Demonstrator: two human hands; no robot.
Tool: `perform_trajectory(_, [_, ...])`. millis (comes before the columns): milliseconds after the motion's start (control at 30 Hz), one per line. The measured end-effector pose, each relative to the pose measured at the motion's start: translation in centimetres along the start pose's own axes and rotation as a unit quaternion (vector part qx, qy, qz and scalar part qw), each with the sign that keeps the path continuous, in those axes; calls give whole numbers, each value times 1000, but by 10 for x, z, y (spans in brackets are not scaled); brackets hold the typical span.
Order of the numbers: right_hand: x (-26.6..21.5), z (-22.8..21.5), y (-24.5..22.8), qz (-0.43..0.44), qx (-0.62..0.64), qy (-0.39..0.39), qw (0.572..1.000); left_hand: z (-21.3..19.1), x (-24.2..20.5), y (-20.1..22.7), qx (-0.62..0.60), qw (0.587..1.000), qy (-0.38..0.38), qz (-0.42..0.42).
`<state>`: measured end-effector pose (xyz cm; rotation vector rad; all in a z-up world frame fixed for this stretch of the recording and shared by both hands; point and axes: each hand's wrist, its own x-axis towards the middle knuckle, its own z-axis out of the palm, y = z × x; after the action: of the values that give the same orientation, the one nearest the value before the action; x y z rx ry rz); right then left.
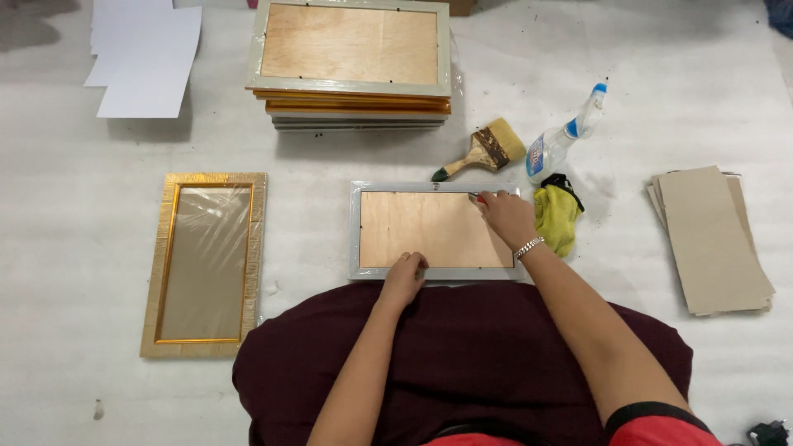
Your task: Cleaning a picture frame using a brush, spray cleaner, and a sponge after inserting artwork
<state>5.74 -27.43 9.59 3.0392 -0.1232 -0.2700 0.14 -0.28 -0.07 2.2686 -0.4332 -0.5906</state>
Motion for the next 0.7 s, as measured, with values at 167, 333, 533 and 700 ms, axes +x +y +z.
perform_trajectory(167, [41, 24, 17, -51, -125, 45, 990, -2, -1, 0, 9, 1000, -11, 10])
perform_trajectory(333, [77, 44, 33, -44, -143, -32, 988, 6, 5, -9, 5, 1000, -15, 6])
perform_trajectory(533, [80, 31, 18, -19, -92, -88, 992, 1, 2, -3, 0, 1000, -12, -7])
perform_trajectory(700, [64, -8, -50, -85, -2, -57, 995, 2, 0, -2, -2, 1000, 0, 1])
